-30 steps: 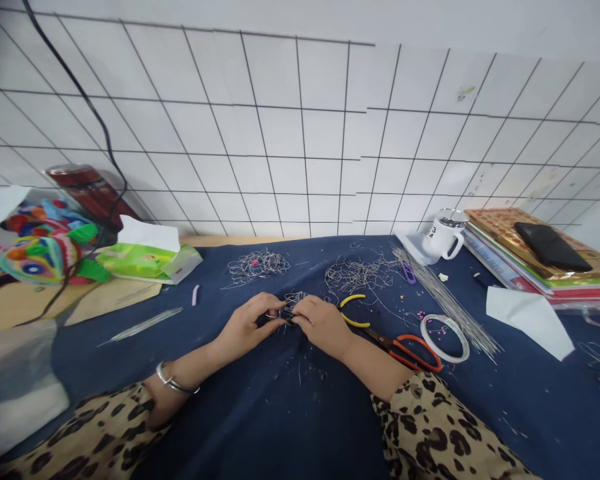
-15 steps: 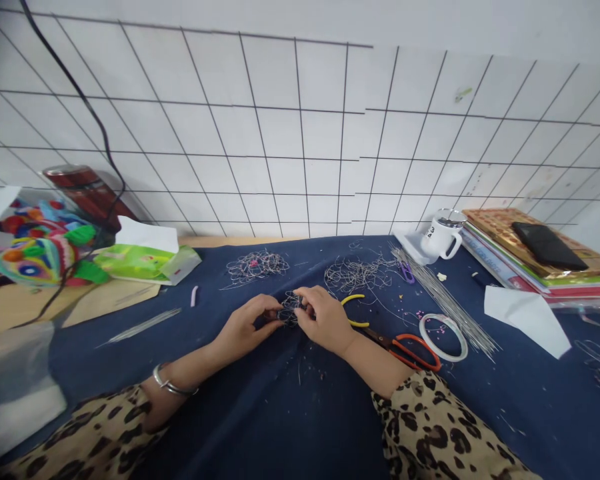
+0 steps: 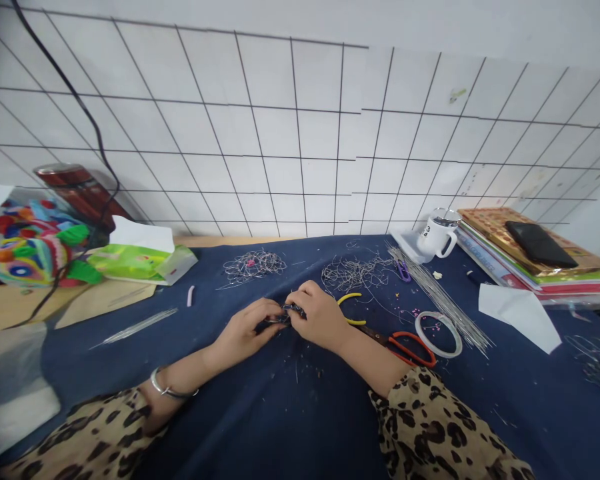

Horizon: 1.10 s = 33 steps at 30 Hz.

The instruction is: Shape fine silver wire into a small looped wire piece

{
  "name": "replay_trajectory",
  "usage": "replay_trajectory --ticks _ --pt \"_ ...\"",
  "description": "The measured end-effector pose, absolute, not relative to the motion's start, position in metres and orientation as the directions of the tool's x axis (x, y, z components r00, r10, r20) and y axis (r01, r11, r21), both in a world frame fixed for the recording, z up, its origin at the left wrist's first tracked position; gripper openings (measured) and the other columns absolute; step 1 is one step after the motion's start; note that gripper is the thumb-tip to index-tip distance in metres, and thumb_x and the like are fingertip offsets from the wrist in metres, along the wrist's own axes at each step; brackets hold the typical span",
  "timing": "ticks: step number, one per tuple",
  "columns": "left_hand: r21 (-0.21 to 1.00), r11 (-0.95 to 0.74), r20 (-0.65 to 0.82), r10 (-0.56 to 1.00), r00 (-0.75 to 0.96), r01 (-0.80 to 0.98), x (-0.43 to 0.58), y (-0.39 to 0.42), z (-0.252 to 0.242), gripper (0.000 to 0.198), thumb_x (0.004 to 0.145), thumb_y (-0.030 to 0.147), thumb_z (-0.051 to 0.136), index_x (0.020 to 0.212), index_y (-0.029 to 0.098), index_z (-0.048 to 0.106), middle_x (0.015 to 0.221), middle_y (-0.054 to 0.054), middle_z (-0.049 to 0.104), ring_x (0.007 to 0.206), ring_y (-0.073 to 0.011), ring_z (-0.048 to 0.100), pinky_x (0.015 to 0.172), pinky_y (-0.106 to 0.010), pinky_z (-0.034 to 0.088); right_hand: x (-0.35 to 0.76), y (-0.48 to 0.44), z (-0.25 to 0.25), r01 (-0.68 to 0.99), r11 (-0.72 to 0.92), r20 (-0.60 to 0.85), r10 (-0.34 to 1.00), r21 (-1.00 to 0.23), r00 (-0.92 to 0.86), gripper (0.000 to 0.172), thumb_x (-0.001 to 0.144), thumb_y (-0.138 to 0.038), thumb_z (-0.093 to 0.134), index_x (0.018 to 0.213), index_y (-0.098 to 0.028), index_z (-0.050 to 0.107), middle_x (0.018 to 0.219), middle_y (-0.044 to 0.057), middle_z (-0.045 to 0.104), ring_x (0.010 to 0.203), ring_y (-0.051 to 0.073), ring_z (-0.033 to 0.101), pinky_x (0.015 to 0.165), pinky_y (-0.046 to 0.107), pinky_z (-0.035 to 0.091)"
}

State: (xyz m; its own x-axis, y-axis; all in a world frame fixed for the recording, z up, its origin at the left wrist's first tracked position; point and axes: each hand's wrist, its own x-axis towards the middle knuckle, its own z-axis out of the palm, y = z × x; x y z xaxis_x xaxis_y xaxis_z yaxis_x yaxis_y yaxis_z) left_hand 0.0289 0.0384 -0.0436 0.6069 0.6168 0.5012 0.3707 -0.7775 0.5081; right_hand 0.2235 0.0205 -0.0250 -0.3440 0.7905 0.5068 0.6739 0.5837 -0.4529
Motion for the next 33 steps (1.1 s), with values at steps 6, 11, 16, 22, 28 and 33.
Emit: replay_trajectory --ticks 6,11,16,22,28,33 --pt "0.52 -0.759 0.492 0.641 0.589 0.392 0.026 0.04 -0.047 0.017 0.082 0.021 0.052 0.099 0.02 0.053 0.09 -0.005 0.057 0.074 -0.0122 0.054 0.07 -0.027 0.048 0.228 0.022 -0.027 0.524 0.554 0.506 0.826 -0.647 -0.248 0.013 0.077 -0.016 0.053 0.088 -0.019 0.057 0.091 0.005 0.055 0.076 0.013 0.054 0.073 0.028 0.047" --pt "0.513 -0.759 0.485 0.641 0.595 0.4 0.025 0.041 -0.046 0.018 0.082 0.022 0.053 0.1 0.02 0.052 0.09 -0.004 0.056 0.073 -0.0115 0.054 0.07 -0.028 0.048 0.232 0.028 -0.034 0.334 0.306 0.268 0.951 -0.892 -0.155 0.009 0.076 -0.02 0.052 0.084 -0.018 0.055 0.076 0.0 0.056 0.067 0.011 0.055 0.063 0.025 0.046" --pt "0.51 -0.762 0.479 0.637 0.604 0.4 0.024 0.039 -0.045 0.017 0.083 0.022 0.053 0.1 0.02 0.052 0.092 -0.005 0.056 0.072 -0.0112 0.054 0.07 -0.027 0.048 0.234 0.031 -0.039 0.056 0.041 0.033 0.99 -0.998 -0.14 0.023 0.074 -0.02 0.052 0.096 -0.019 0.047 0.074 -0.002 0.054 0.061 0.012 0.059 0.052 0.023 0.047" --pt "0.42 -0.805 0.477 0.589 0.652 0.42 0.022 0.037 -0.046 0.019 0.084 0.023 0.052 0.102 0.02 0.053 0.098 -0.007 0.058 0.082 -0.015 0.056 0.073 -0.03 0.048 0.238 0.032 -0.038 0.385 0.14 0.069 0.979 -0.913 -0.192 0.035 0.077 -0.014 0.047 0.111 -0.021 0.051 0.08 0.001 0.06 0.063 0.013 0.059 0.057 0.026 0.047" --pt "0.469 -0.795 0.469 0.594 0.654 0.386 0.021 0.035 -0.044 0.02 0.082 0.024 0.053 0.102 0.02 0.053 0.093 -0.006 0.058 0.077 -0.0138 0.056 0.072 -0.029 0.048 0.24 0.03 -0.033 0.714 0.444 0.204 0.893 -0.541 -0.4 0.017 0.081 -0.017 0.049 0.081 -0.018 0.066 0.078 0.004 0.061 0.076 0.015 0.056 0.071 0.027 0.041" --pt "0.649 -0.687 0.502 0.71 0.494 0.328 0.021 0.033 -0.04 0.02 0.081 0.026 0.056 0.1 0.019 0.053 0.081 -0.004 0.055 0.073 -0.0138 0.053 0.072 -0.03 0.047 0.235 0.026 -0.034 0.72 0.44 0.243 0.898 -0.537 -0.367 0.016 0.082 -0.016 0.049 0.078 -0.018 0.064 0.072 0.002 0.06 0.069 0.013 0.054 0.066 0.023 0.039"
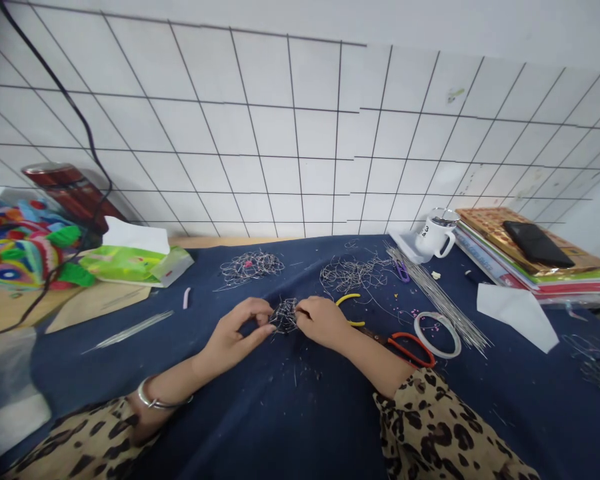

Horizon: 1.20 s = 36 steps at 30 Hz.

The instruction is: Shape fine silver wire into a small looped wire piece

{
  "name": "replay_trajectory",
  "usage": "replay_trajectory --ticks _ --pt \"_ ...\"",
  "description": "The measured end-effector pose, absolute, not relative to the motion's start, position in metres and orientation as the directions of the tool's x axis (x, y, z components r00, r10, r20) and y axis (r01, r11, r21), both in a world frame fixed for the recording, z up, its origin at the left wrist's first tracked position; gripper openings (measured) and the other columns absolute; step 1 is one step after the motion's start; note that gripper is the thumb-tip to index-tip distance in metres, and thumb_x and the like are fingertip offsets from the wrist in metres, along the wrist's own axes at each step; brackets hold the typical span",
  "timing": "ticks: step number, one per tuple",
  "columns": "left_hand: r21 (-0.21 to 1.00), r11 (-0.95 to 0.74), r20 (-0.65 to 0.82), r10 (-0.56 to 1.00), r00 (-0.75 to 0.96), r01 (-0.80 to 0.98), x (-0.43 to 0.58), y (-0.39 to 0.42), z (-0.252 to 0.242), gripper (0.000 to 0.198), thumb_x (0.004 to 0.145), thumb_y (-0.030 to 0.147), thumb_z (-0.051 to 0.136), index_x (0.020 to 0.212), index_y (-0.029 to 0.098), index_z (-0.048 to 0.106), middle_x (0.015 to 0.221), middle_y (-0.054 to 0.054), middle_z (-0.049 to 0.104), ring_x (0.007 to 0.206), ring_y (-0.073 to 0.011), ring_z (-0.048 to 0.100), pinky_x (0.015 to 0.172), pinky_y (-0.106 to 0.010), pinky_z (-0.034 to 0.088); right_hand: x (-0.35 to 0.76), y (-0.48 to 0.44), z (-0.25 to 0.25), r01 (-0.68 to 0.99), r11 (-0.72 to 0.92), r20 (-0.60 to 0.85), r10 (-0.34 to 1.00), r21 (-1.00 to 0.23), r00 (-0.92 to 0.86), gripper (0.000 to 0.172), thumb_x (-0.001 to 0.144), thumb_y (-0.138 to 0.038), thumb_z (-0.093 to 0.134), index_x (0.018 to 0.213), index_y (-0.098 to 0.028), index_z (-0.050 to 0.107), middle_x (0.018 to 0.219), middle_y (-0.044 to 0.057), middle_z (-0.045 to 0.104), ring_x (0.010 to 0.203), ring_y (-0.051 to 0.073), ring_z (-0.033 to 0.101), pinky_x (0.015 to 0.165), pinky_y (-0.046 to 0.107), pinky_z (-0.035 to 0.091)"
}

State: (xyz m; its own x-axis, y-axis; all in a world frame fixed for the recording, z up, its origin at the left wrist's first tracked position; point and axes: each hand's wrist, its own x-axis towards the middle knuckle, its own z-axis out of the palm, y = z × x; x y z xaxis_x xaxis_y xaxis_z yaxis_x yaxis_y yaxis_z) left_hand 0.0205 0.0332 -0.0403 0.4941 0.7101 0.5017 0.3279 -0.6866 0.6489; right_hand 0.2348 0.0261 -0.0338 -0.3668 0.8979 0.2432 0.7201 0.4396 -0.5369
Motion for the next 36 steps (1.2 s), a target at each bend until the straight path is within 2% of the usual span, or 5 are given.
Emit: replay_trajectory --ticks 10,23,26,30,36 --pt "0.8 -0.481 0.345 0.858 0.38 0.359 0.029 0.038 -0.021 0.013 0.081 0.029 0.056 0.085 0.018 0.059 0.073 0.0 0.052 0.066 -0.0111 0.048 0.06 -0.024 0.043 0.221 0.015 -0.031 0.801 0.462 0.312 0.879 -0.381 -0.359 0.017 0.083 -0.019 0.048 0.071 -0.018 0.06 0.069 0.002 0.058 0.067 0.012 0.053 0.062 0.023 0.035" --pt "0.621 -0.622 0.419 0.778 0.468 0.477 0.026 0.04 -0.009 0.01 0.081 0.017 0.049 0.075 0.018 0.057 0.074 -0.001 0.053 0.068 -0.0123 0.049 0.062 -0.025 0.041 0.215 0.002 -0.021 0.799 0.593 0.384 0.763 -0.098 -0.52 0.015 0.084 -0.02 0.046 0.074 -0.017 0.056 0.073 0.006 0.054 0.071 0.015 0.051 0.066 0.027 0.038" --pt "0.619 -0.608 0.436 0.793 0.426 0.498 0.023 0.043 -0.012 0.009 0.08 0.014 0.048 0.073 0.018 0.052 0.076 -0.002 0.053 0.072 -0.0134 0.05 0.068 -0.027 0.043 0.217 0.005 -0.02 0.805 0.571 0.429 0.775 -0.163 -0.463 0.014 0.083 -0.02 0.047 0.073 -0.017 0.057 0.078 0.006 0.054 0.076 0.016 0.05 0.07 0.028 0.039" --pt "0.704 -0.568 0.391 0.811 0.436 0.425 0.019 0.047 -0.019 0.008 0.08 0.016 0.049 0.072 0.017 0.051 0.092 -0.005 0.057 0.089 -0.0163 0.054 0.081 -0.032 0.044 0.223 0.013 -0.025 0.762 0.512 0.432 0.836 -0.396 -0.338 0.01 0.08 -0.017 0.05 0.075 -0.018 0.058 0.088 0.006 0.054 0.08 0.015 0.052 0.072 0.027 0.041" --pt "0.892 -0.393 0.161 0.74 0.654 0.225 0.004 0.047 -0.018 0.024 0.082 0.026 0.052 0.105 0.021 0.049 0.124 -0.011 0.05 0.112 -0.02 0.051 0.089 -0.036 0.045 0.224 0.019 -0.035 0.56 0.339 0.212 0.936 -0.756 -0.282 0.021 0.073 -0.016 0.057 0.093 -0.02 0.057 0.092 0.002 0.056 0.075 0.012 0.056 0.069 0.026 0.045"
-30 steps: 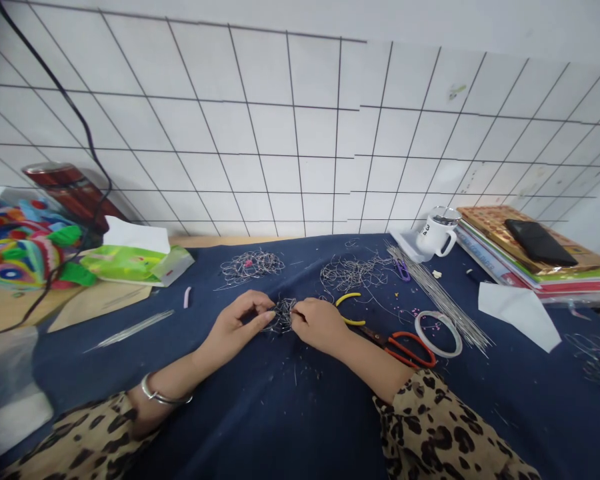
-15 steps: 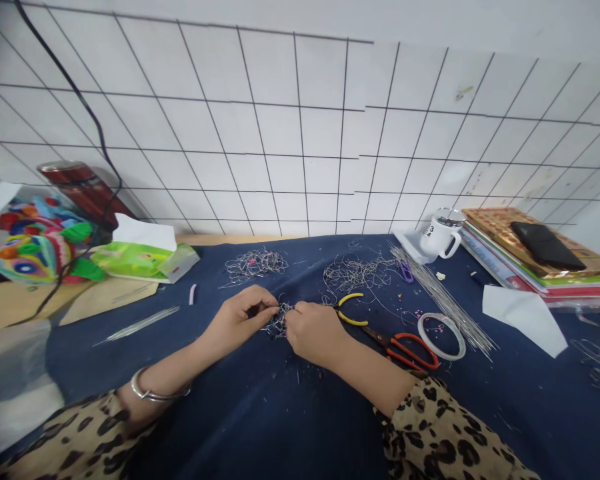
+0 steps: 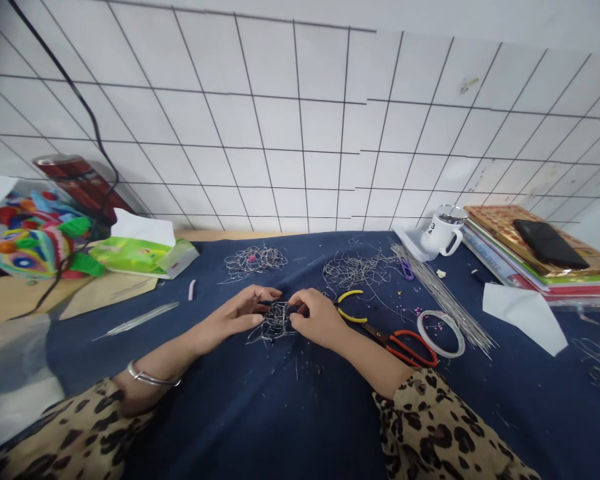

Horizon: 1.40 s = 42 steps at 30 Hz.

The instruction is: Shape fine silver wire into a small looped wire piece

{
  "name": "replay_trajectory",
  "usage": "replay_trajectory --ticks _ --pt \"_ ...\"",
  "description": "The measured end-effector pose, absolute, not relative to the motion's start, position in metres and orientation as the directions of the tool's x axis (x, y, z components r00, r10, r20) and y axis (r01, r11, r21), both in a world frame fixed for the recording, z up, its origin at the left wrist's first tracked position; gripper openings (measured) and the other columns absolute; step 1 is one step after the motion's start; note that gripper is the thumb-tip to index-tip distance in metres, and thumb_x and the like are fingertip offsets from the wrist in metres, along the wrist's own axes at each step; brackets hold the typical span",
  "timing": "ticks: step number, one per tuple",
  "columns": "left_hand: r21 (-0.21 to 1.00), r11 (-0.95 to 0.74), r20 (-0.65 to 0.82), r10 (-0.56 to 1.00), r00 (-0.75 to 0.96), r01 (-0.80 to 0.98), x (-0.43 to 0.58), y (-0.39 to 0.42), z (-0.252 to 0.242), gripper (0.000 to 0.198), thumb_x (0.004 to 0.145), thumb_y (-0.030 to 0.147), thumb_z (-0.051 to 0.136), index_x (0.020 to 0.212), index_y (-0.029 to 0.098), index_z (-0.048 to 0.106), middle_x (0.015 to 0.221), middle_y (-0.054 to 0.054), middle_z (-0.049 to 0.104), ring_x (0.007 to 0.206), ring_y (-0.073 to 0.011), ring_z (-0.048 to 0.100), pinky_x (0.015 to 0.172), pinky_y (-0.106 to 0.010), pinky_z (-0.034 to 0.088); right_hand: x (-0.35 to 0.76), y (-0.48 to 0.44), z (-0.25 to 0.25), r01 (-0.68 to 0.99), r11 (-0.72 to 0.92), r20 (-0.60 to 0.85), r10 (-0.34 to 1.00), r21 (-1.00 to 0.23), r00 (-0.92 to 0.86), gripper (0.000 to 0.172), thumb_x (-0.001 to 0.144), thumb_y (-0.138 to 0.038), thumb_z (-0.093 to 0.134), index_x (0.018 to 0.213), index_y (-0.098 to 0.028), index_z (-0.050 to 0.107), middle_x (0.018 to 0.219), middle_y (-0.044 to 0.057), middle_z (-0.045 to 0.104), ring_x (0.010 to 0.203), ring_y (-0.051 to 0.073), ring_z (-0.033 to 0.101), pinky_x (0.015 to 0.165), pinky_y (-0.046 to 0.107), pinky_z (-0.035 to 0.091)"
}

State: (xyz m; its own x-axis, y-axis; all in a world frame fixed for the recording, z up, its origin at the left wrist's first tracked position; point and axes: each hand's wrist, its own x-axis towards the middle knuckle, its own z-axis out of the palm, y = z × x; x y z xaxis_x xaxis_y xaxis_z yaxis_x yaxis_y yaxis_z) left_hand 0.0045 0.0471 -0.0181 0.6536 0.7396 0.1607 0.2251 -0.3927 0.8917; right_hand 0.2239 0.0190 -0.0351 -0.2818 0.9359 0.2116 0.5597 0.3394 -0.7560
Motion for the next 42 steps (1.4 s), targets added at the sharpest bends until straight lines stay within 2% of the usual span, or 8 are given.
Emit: replay_trajectory --ticks 6,10,13,19,26,34,39,42 --pt "0.83 -0.461 0.044 0.615 0.787 0.314 -0.011 0.041 -0.009 0.072 0.064 0.029 0.073 0.124 0.023 0.034 0.14 -0.013 0.028 0.123 -0.0258 0.036 0.1 -0.044 0.035 0.221 0.018 -0.038 0.479 0.235 0.075 0.941 -0.846 -0.329 0.035 0.069 -0.013 0.057 0.104 -0.02 0.053 0.101 0.004 0.057 0.072 0.01 0.058 0.068 0.024 0.045" --pt "0.82 -0.425 0.034 0.706 0.707 0.385 -0.009 0.039 -0.013 0.051 0.069 0.026 0.067 0.113 0.022 0.041 0.132 -0.011 0.037 0.112 -0.0232 0.044 0.095 -0.043 0.039 0.22 0.015 -0.034 0.502 0.238 0.051 0.933 -0.831 -0.356 0.04 0.066 -0.018 0.063 0.105 -0.022 0.054 0.098 0.003 0.058 0.07 0.01 0.056 0.066 0.023 0.044" --pt "0.886 -0.333 0.038 0.748 0.663 0.324 -0.006 0.042 -0.023 0.038 0.074 0.021 0.063 0.106 0.021 0.042 0.122 -0.01 0.045 0.099 -0.0194 0.052 0.087 -0.04 0.044 0.218 0.013 -0.031 0.52 0.228 0.045 0.939 -0.823 -0.341 0.035 0.066 -0.02 0.064 0.1 -0.021 0.057 0.094 0.002 0.059 0.067 0.009 0.054 0.064 0.023 0.043" --pt "0.981 -0.179 0.092 0.774 0.627 0.077 -0.006 0.045 -0.035 0.031 0.075 0.017 0.063 0.099 0.02 0.043 0.127 -0.009 0.038 0.092 -0.0147 0.055 0.081 -0.034 0.048 0.216 0.012 -0.033 0.405 0.17 0.03 0.943 -0.898 -0.331 0.041 0.07 -0.022 0.062 0.11 -0.022 0.053 0.099 0.003 0.057 0.065 0.008 0.054 0.062 0.022 0.044" --pt "0.993 -0.114 0.112 0.768 0.63 -0.038 -0.001 0.038 -0.026 0.033 0.072 0.012 0.065 0.099 0.02 0.047 0.128 -0.009 0.039 0.078 -0.0087 0.055 0.073 -0.029 0.05 0.21 0.005 -0.029 0.411 0.256 0.146 0.949 -0.875 -0.28 0.036 0.067 -0.024 0.065 0.101 -0.021 0.056 0.08 -0.001 0.054 0.06 0.008 0.049 0.059 0.022 0.042" --pt "0.979 -0.201 0.181 0.802 0.57 -0.029 -0.003 0.032 -0.01 0.036 0.072 0.01 0.066 0.103 0.019 0.051 0.133 -0.012 0.038 0.084 -0.0131 0.059 0.076 -0.031 0.051 0.217 0.005 -0.017 0.139 0.216 0.182 0.957 -0.966 -0.225 0.007 0.073 -0.02 0.056 0.079 -0.017 0.054 0.068 -0.002 0.052 0.06 0.008 0.049 0.056 0.021 0.041" --pt "0.962 -0.269 0.248 0.81 0.532 -0.039 -0.003 0.026 0.003 0.034 0.07 0.007 0.067 0.099 0.019 0.055 0.13 -0.009 0.043 0.108 -0.0205 0.052 0.091 -0.032 0.045 0.216 -0.001 -0.004 -0.003 0.142 0.139 0.964 -0.99 -0.227 0.024 0.073 -0.026 0.06 0.094 -0.018 0.051 0.078 0.001 0.06 0.064 0.011 0.056 0.059 0.023 0.045" --pt "0.962 -0.268 0.25 0.8 0.545 -0.049 0.001 0.021 0.008 0.035 0.071 0.007 0.065 0.101 0.021 0.054 0.132 -0.009 0.04 0.105 -0.0195 0.054 0.086 -0.031 0.047 0.214 -0.005 -0.001 -0.012 0.122 0.121 0.958 -0.992 -0.259 0.034 0.072 -0.028 0.063 0.102 -0.019 0.05 0.081 0.002 0.061 0.066 0.012 0.058 0.061 0.025 0.046"
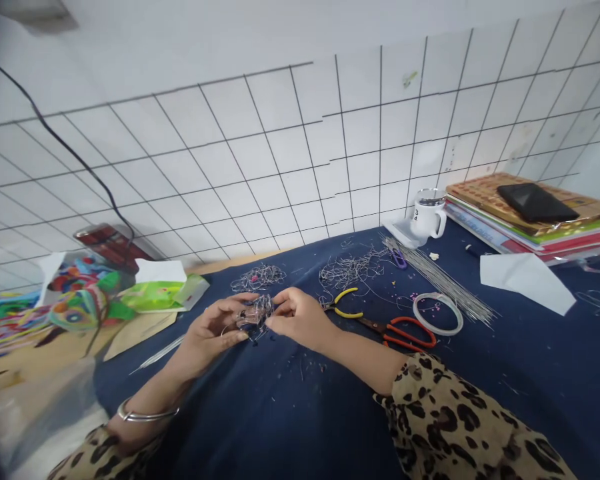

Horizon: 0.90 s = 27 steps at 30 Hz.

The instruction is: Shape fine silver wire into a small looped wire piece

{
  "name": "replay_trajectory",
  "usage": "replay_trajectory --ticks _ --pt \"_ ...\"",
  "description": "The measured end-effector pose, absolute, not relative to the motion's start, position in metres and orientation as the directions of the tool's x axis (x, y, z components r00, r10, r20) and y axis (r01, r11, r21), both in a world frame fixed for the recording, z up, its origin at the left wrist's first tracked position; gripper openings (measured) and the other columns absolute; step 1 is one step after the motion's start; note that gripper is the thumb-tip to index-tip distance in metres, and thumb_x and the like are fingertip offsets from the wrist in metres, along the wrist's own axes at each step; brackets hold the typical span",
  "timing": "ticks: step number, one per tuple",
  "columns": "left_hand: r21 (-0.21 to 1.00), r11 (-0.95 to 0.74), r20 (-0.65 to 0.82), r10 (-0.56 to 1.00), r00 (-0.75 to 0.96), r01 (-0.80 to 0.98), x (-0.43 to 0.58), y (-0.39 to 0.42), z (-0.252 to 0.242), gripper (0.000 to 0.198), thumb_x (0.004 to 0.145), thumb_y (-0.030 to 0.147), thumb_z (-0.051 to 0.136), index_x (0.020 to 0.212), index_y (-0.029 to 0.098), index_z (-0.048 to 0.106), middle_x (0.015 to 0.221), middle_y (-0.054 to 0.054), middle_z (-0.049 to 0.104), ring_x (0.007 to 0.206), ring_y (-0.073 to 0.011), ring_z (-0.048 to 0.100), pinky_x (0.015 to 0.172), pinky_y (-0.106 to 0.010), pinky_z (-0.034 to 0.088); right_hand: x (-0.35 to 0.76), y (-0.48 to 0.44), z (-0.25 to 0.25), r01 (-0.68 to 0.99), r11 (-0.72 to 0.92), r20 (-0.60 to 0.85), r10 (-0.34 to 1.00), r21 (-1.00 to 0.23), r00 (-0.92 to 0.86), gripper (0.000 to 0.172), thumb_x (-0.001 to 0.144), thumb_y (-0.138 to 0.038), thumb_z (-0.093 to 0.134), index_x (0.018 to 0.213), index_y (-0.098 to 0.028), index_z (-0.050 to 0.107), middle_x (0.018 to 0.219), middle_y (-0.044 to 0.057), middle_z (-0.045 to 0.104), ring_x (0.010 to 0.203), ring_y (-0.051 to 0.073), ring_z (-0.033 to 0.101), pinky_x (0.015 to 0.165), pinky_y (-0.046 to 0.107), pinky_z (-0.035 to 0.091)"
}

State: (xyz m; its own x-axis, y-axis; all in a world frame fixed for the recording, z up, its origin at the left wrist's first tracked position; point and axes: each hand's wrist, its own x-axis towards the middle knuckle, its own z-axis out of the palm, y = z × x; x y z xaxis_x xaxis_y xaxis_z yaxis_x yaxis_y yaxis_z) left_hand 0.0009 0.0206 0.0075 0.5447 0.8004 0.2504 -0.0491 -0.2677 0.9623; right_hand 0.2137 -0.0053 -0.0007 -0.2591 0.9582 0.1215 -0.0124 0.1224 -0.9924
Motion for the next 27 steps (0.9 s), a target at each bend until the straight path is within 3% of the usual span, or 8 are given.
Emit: replay_trajectory --ticks 5,11,15,18,22,27 --pt "0.952 -0.307 0.259 0.754 0.603 -0.025 0.009 0.013 0.011 0.03 0.074 0.009 0.062 0.1 0.021 0.053 0.132 -0.009 0.038 0.108 -0.021 0.052 0.089 -0.032 0.045 0.212 -0.008 0.0 0.052 0.146 0.129 0.96 -0.988 -0.248 0.036 0.071 -0.028 0.064 0.103 -0.018 0.052 0.081 0.002 0.062 0.071 0.014 0.059 0.064 0.025 0.047" --pt "0.905 -0.418 0.274 0.713 0.645 0.077 0.02 0.02 0.015 0.03 0.075 0.014 0.062 0.103 0.021 0.053 0.133 -0.011 0.036 0.106 -0.0219 0.051 0.09 -0.036 0.044 0.215 -0.005 0.0 0.122 0.173 0.138 0.958 -0.977 -0.251 0.032 0.077 -0.017 0.05 0.108 -0.019 0.053 0.084 0.003 0.064 0.061 0.012 0.06 0.057 0.023 0.046" --pt "0.774 -0.589 0.342 0.697 0.63 0.231 0.024 0.033 0.025 0.026 0.067 0.018 0.071 0.09 0.019 0.058 0.107 -0.01 0.052 0.097 -0.0216 0.052 0.084 -0.035 0.044 0.225 0.003 0.003 0.214 0.193 0.158 0.973 -0.958 -0.167 0.027 0.077 -0.016 0.047 0.102 -0.018 0.057 0.08 0.002 0.064 0.053 0.01 0.059 0.056 0.023 0.046" --pt "0.693 -0.653 0.361 0.681 0.637 0.306 0.025 0.045 0.032 0.03 0.063 0.02 0.075 0.087 0.019 0.058 0.081 -0.004 0.054 0.085 -0.0193 0.052 0.079 -0.034 0.043 0.235 0.01 0.008 0.239 0.182 0.156 0.98 -0.954 -0.124 0.019 0.074 -0.014 0.048 0.09 -0.017 0.057 0.072 0.0 0.062 0.05 0.009 0.057 0.053 0.021 0.045" --pt "0.747 -0.59 0.316 0.72 0.618 0.307 0.024 0.06 0.031 0.025 0.07 0.022 0.069 0.09 0.019 0.055 0.077 -0.001 0.052 0.067 -0.0125 0.049 0.068 -0.028 0.043 0.248 0.015 0.017 0.236 0.208 0.188 0.977 -0.949 -0.103 0.021 0.075 -0.013 0.045 0.092 -0.018 0.056 0.068 -0.001 0.06 0.05 0.008 0.056 0.053 0.02 0.045" --pt "0.895 -0.427 0.3 0.789 0.536 0.129 0.025 0.072 0.017 0.017 0.072 0.021 0.067 0.084 0.017 0.056 0.079 -0.002 0.054 0.072 -0.0124 0.05 0.067 -0.026 0.042 0.259 0.012 0.035 0.231 0.225 0.166 0.954 -0.947 -0.25 0.022 0.079 -0.018 0.047 0.098 -0.018 0.058 0.074 0.001 0.061 0.056 0.009 0.059 0.054 0.02 0.046"
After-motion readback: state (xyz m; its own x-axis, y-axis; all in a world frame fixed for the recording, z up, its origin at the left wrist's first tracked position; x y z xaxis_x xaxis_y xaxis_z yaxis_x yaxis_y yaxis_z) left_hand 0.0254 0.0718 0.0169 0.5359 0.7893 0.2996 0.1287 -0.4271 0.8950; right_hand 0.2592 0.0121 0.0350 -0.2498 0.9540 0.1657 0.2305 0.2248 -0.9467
